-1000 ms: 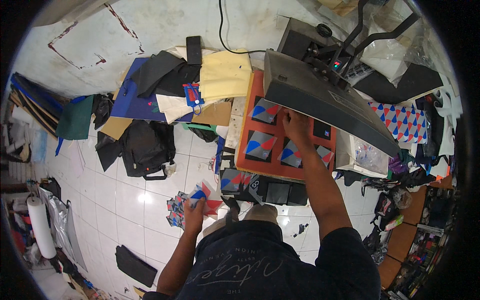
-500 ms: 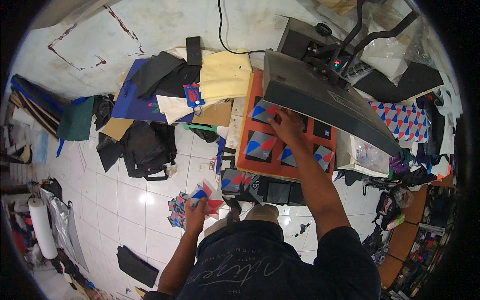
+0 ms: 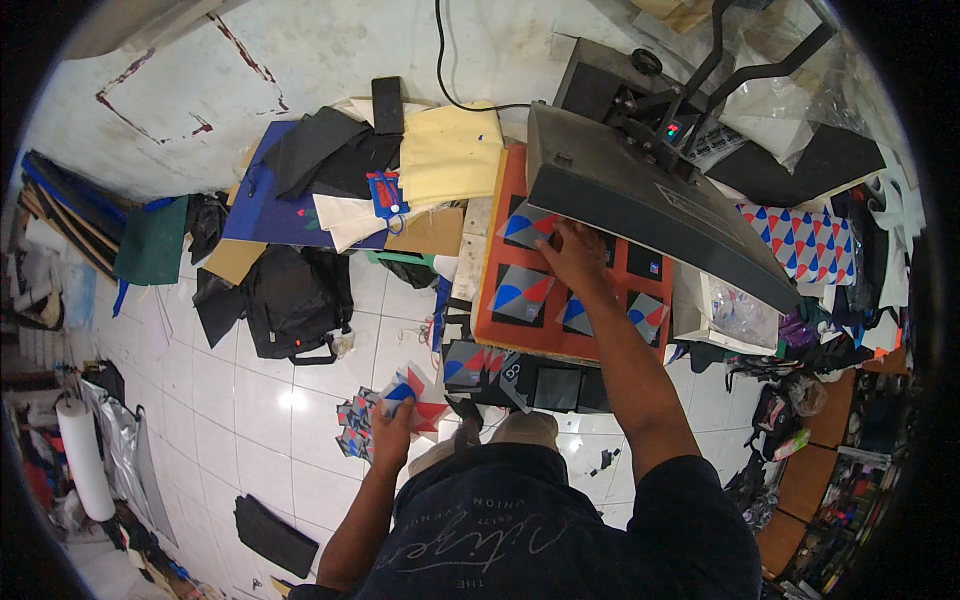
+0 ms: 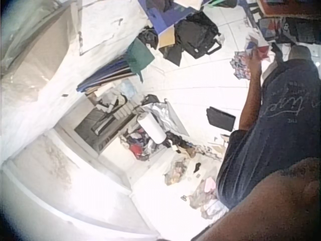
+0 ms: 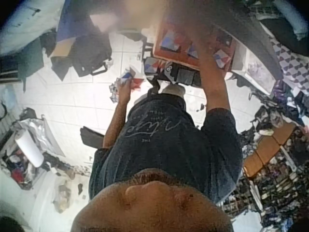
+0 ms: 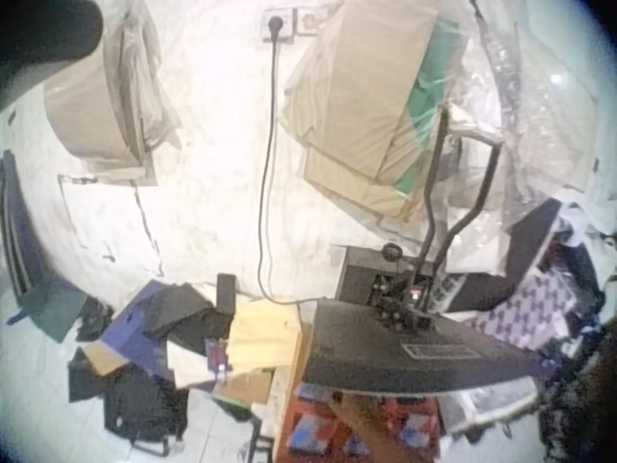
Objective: The person places small blue stickers onto a red grid board, then applies larger patterned stickers over the grid squares. The person handles the stickers by hand and arranges them in a repeating pattern on the board.
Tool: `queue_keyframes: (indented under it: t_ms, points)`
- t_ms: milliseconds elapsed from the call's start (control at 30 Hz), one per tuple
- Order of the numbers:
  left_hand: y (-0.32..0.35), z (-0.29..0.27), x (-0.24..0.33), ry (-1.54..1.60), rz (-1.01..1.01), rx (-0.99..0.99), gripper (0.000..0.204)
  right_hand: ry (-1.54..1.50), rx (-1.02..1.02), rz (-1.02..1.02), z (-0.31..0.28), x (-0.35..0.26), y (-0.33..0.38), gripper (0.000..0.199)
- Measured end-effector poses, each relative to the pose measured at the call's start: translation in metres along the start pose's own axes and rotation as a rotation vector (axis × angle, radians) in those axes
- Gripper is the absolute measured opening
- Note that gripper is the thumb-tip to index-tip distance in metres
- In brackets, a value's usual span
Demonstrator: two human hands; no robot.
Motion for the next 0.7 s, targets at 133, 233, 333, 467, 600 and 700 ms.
queue_keyframes:
  t_ms: [133,233,333,467,600,700]
  points:
    - [-0.001,-0.001,0.0,0.014,-0.011,-0.037,0.017,0.002,0.002,-0.013,-0.001,0.0,0.0,0.052]
    - [0.002,0.003,0.006,0.027,0.022,-0.039,0.015,0.004,0.024,0.005,-0.003,-0.001,0.002,0.05]
    - [0.0,-0.001,-0.001,0.019,0.028,0.024,0.014,-0.053,0.024,0.023,-0.008,-0.003,0.003,0.047]
    - [-0.004,-0.011,-0.007,0.064,0.008,-0.045,0.016,-0.095,-0.073,0.034,-0.025,-0.007,0.006,0.042]
    - [0.0,0.0,0.0,0.106,-0.021,-0.051,0.022,-0.141,0.113,0.022,-0.013,0.001,0.029,0.031]
    - [0.003,0.006,0.008,0.168,-0.061,-0.058,0.026,-0.257,0.063,-0.013,-0.02,-0.016,0.054,0.032]
Point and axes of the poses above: each hand's wrist, its own y-axis away from the middle knuckle, its own z-axis out of the palm, x = y × z, the point moved 1 cm from there along -y, towards the middle knuckle, and after that the axes turned 15 degrees about y, right-handed, at the moved point
